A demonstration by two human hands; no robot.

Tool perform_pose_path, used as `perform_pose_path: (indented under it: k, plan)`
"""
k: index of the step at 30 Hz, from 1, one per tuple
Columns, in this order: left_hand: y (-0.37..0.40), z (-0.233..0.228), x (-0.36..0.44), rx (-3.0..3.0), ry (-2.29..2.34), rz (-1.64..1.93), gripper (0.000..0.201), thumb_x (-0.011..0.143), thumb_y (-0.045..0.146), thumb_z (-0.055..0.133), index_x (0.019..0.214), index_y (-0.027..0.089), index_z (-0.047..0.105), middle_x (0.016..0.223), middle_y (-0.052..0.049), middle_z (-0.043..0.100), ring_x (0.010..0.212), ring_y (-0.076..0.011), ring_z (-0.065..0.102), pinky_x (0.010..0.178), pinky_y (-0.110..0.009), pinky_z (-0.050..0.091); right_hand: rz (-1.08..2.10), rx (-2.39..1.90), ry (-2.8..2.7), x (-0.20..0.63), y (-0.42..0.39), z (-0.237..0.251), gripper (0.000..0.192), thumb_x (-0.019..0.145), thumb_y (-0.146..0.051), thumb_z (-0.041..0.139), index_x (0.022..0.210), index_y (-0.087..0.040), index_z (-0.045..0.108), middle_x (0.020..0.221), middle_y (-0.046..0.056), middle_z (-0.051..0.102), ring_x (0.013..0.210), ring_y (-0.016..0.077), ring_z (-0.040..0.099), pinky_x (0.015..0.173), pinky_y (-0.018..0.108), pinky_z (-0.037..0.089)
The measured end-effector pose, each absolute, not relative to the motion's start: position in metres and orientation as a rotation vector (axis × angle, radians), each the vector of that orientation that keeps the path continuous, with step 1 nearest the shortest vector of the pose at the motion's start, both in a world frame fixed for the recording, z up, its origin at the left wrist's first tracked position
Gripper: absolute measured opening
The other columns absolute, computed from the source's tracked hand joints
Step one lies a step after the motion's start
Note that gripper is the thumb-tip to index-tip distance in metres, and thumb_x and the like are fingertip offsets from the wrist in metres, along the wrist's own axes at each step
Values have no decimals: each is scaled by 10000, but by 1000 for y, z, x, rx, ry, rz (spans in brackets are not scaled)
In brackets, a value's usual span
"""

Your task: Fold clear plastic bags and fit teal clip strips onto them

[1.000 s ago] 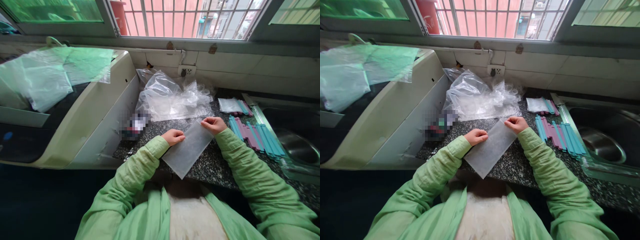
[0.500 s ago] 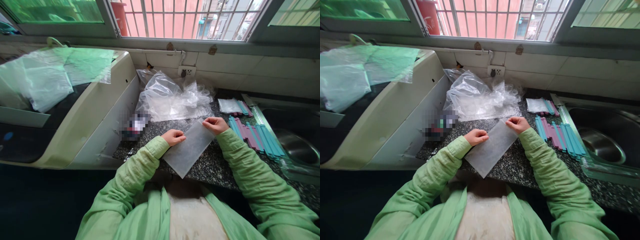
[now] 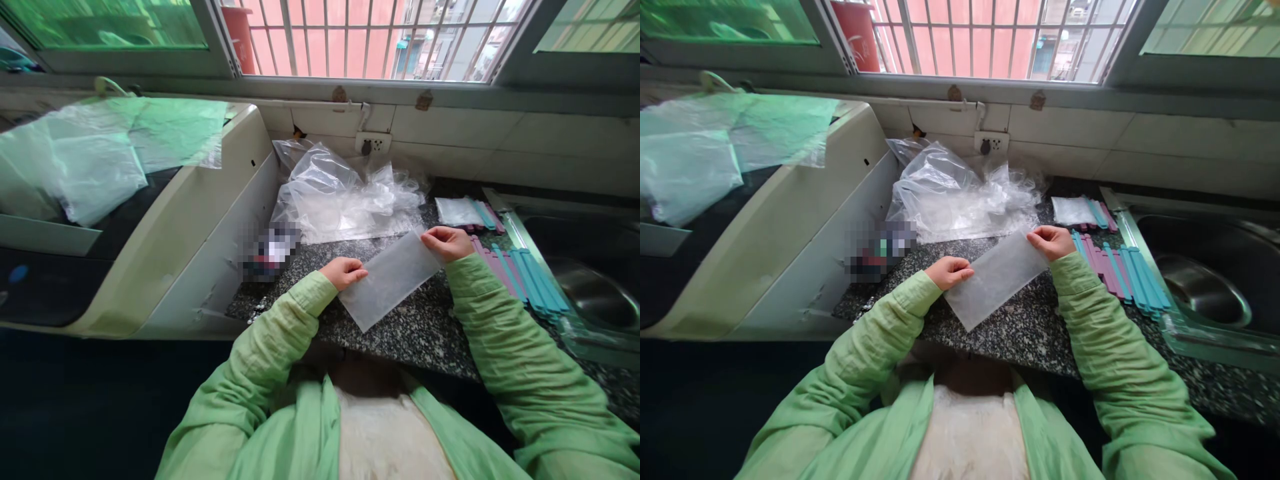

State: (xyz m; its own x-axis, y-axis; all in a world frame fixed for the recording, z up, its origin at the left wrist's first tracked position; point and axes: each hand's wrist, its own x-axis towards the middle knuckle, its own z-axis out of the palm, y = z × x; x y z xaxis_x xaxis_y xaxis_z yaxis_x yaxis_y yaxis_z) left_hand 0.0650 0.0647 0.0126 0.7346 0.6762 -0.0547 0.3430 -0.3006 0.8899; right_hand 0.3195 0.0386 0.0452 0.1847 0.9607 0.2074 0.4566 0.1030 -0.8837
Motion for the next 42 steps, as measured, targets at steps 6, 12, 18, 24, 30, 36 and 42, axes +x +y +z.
perform_pose_path:
  k: [6, 12, 18, 24, 30, 36, 42]
  plan:
    - [63, 12, 65, 1888, 737, 402, 393, 678, 519, 451, 521, 166, 384, 480, 64, 314, 482, -60, 285, 483, -221, 241, 674, -1533, -1403, 319, 39, 43, 290, 596, -447, 621, 578, -161, 576, 511, -18, 483, 480, 78, 374, 465, 239, 278]
    - [60, 17, 61, 1877, 621, 214, 469, 611, 590, 546, 519, 153, 404, 458, 77, 280, 466, -49, 259, 462, -220, 205, 901, -1512, -1494, 322, 44, 38, 403, 520, -546, 658, 543, -157, 555, 479, -29, 464, 459, 67, 364, 448, 229, 268]
    - [59, 18, 63, 1790, 639, 227, 476, 608, 586, 570, 517, 135, 446, 446, 72, 312, 455, -42, 270, 451, -215, 200, 989, -1444, -1555, 305, 40, 43, 455, 510, -602, 651, 556, -160, 555, 472, -20, 470, 446, 68, 368, 416, 225, 249]
    - [60, 14, 65, 1731, 649, 273, 393, 616, 491, 597, 530, 117, 510, 461, 45, 434, 472, -53, 348, 472, -208, 260, 942, -1449, -1530, 299, 37, 47, 463, 499, -602, 659, 545, -154, 556, 474, -15, 479, 449, 66, 374, 420, 223, 257]
    - [58, 19, 65, 1695, 645, 254, 385, 593, 480, 614, 528, 114, 513, 445, 58, 404, 462, -44, 318, 463, -207, 233, 943, -1461, -1546, 299, 37, 47, 459, 499, -599, 662, 545, -153, 562, 476, -15, 484, 448, 69, 382, 418, 222, 266]
    - [59, 17, 63, 1698, 619, 237, 456, 578, 554, 615, 534, 113, 507, 432, 66, 358, 442, -37, 283, 438, -204, 197, 961, -1441, -1550, 298, 36, 46, 458, 497, -602, 664, 542, -159, 559, 469, -14, 483, 444, 71, 381, 418, 226, 265]
    - [59, 17, 59, 1785, 577, 236, 495, 600, 591, 587, 506, 133, 426, 459, 75, 272, 456, -36, 247, 442, -208, 179, 1020, -1422, -1549, 294, 34, 44, 459, 509, -607, 660, 547, -163, 552, 469, -18, 471, 445, 70, 376, 413, 224, 260]
